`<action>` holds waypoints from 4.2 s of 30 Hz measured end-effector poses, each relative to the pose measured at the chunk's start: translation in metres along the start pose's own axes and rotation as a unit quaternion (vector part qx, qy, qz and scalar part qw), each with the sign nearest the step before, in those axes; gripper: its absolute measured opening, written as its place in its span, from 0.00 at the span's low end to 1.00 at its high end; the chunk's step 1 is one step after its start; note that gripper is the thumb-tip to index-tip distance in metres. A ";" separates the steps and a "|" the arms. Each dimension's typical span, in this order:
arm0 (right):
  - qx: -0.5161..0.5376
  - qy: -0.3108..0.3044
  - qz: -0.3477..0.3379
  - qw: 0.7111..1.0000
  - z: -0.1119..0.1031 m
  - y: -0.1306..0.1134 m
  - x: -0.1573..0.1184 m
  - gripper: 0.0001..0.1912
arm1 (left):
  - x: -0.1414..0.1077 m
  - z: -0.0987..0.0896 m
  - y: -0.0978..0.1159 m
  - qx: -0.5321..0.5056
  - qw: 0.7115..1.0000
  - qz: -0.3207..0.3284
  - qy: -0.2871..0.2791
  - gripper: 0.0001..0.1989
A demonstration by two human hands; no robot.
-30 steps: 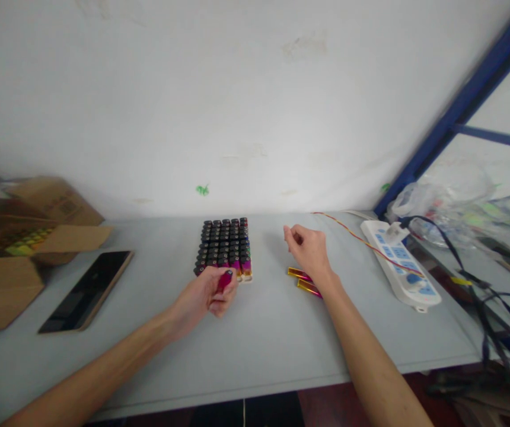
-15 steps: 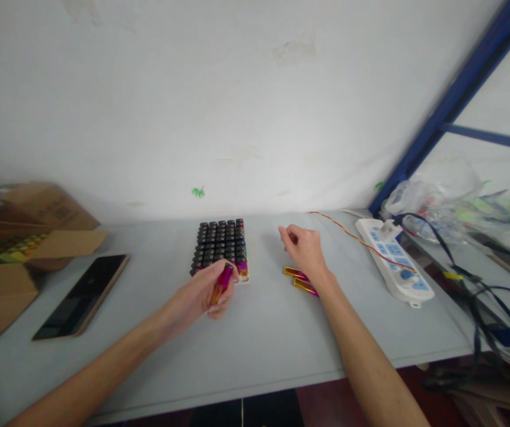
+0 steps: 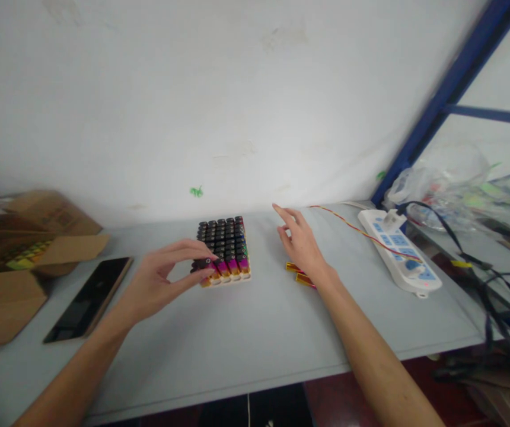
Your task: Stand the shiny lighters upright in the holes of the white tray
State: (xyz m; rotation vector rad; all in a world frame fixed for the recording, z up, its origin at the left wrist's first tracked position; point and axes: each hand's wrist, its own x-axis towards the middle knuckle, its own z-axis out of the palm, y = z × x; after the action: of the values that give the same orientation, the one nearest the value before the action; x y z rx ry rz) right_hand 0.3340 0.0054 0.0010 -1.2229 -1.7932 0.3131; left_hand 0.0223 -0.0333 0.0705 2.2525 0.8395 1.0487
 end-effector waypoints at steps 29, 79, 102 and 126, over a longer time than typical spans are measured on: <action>-0.052 0.027 -0.006 0.998 -0.006 0.001 0.000 0.18 | -0.006 -0.003 -0.026 0.202 0.974 0.016 -0.098 0.08; 0.135 -0.177 0.137 0.965 -0.059 -0.036 -0.029 0.18 | -0.019 0.057 0.004 -0.009 0.994 -0.085 -0.073 0.12; 0.131 0.046 0.062 0.988 0.002 -0.009 0.022 0.23 | -0.020 0.075 0.001 -0.461 0.836 -0.276 -0.112 0.18; -0.019 -0.072 -0.030 0.997 -0.001 -0.003 -0.002 0.29 | -0.013 0.069 -0.005 -0.524 0.746 -0.393 -0.126 0.25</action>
State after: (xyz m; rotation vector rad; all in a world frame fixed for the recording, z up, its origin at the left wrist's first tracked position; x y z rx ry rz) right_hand 0.3333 0.0021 0.0025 -1.1961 -1.9635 0.3414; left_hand 0.0695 -0.0528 0.0215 0.8776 0.6865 0.5224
